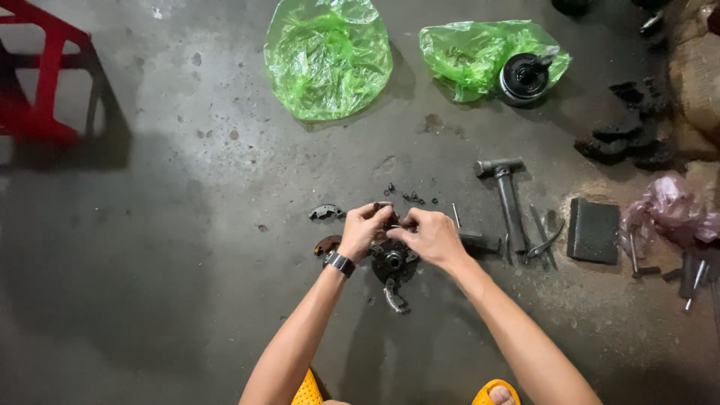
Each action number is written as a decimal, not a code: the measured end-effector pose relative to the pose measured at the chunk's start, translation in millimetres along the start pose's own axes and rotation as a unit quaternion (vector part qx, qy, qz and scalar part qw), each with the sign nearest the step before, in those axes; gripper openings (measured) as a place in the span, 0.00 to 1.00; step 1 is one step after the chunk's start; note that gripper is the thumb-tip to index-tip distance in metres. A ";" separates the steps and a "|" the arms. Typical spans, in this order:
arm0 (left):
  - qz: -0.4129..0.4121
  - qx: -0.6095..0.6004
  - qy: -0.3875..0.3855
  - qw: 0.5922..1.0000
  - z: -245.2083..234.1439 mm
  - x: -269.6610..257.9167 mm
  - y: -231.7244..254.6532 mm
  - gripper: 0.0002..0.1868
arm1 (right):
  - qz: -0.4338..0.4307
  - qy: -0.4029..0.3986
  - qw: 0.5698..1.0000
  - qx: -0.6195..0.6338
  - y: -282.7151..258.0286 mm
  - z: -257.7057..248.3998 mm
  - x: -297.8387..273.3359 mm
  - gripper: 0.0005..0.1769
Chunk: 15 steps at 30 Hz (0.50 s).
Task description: The person sits on the floor and disassembles a mechanical part using a hammer and pliers. They remove small components and separate the main housing into pieces, placing the parts on the floor.
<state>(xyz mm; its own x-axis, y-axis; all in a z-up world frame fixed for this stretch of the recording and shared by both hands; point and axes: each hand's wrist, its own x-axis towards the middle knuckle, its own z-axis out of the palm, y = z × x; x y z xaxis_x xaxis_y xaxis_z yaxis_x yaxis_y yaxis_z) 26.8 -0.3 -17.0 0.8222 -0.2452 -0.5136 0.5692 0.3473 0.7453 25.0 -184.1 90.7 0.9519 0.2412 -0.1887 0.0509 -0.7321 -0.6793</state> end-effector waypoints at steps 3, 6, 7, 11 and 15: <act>-0.004 0.031 0.024 0.999 -4.7 5.8 -9.2 0.17 | 0.038 0.018 0.999 -0.029 7.3 8.6 0.9 0.24; -0.015 -0.014 -0.080 0.997 -15.0 8.6 -16.3 0.18 | 0.097 0.004 0.991 0.094 45.1 31.8 4.2 0.20; -0.049 -0.074 -0.088 0.992 -11.6 7.8 -9.9 0.18 | 0.114 -0.003 0.972 0.207 66.8 44.9 7.5 0.20; -0.008 -0.205 -0.102 0.973 -15.2 14.2 -12.4 0.21 | 0.124 0.055 0.966 0.221 110.4 48.7 30.6 0.16; -0.018 -0.183 -0.023 0.983 -32.4 4.1 18.6 0.21 | 0.147 0.071 0.986 0.030 100.8 5.0 48.4 0.15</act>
<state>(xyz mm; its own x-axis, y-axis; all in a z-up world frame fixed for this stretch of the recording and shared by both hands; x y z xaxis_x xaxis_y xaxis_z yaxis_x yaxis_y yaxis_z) 40.8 34.5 -19.0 0.8046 -0.3007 -0.5121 0.5690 0.6372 0.5198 74.7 -243.1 9.6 0.9559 -0.0708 -0.2851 -0.2475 -0.7168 -0.6518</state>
